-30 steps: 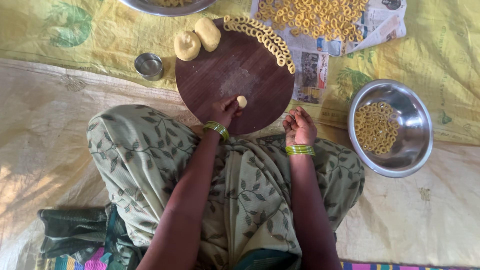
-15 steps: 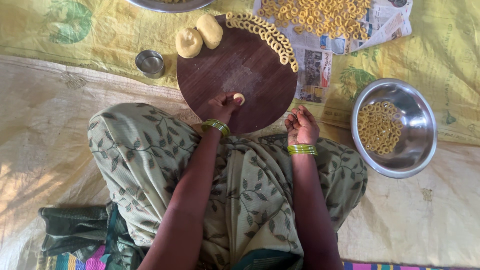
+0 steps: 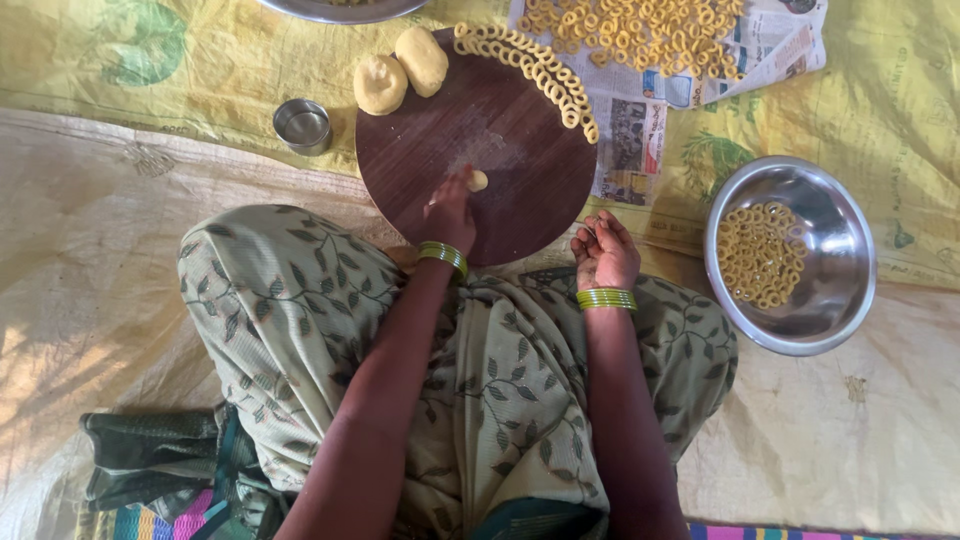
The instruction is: The person rolls small pieces of dough into thin ropes on a wooden board, then joins the ends to form rings. The rings are placed into a metal bowl. The person repeats this process continuously.
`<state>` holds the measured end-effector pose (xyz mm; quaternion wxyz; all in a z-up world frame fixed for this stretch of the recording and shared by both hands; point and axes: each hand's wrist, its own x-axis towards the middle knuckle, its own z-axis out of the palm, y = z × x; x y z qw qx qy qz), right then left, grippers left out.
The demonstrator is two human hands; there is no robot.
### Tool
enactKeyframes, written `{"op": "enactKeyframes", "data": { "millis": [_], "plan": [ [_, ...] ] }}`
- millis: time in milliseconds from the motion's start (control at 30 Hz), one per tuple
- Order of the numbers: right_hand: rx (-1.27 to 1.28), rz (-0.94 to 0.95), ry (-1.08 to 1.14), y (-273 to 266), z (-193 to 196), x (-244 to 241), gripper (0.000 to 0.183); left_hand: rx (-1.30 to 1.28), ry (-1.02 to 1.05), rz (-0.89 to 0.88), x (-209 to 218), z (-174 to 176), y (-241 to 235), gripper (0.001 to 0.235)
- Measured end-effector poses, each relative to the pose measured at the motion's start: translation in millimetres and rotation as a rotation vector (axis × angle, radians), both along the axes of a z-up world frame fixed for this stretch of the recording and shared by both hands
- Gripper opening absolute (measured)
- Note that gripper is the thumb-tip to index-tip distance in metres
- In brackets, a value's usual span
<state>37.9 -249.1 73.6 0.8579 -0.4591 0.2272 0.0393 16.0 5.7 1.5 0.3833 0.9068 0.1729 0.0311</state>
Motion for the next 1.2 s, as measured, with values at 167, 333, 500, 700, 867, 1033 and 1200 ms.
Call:
{"op": "enactKeyframes", "data": {
  "millis": [167, 333, 500, 700, 867, 1033, 1200],
  "plan": [
    [-0.017, 0.005, 0.007, -2, 0, -3, 0.018, -0.201, -0.226, 0.235, 12, -28, 12, 0.060],
    [-0.021, 0.015, 0.013, -1, 0, -4, 0.020, 0.364, -0.181, 0.140, 17, -23, 12, 0.064],
    [0.001, 0.026, 0.003, 0, -2, -2, 0.020, 0.495, -0.094, -0.063, 18, 9, -2, 0.087],
    [0.014, 0.043, 0.023, 3, -11, 7, 0.021, 0.496, -0.095, -0.226, 8, 35, -15, 0.092],
    [0.037, 0.066, 0.006, 3, -15, 8, 0.022, 0.511, -0.012, -0.329, 2, 47, -25, 0.097],
    [0.008, 0.036, 0.019, 2, -11, 5, 0.021, 0.480, 0.105, -0.318, 3, 51, -30, 0.095],
    [-0.006, 0.042, -0.004, 2, -8, 2, 0.021, 0.104, 0.250, -0.312, 22, 42, -13, 0.064]
  ]
}}
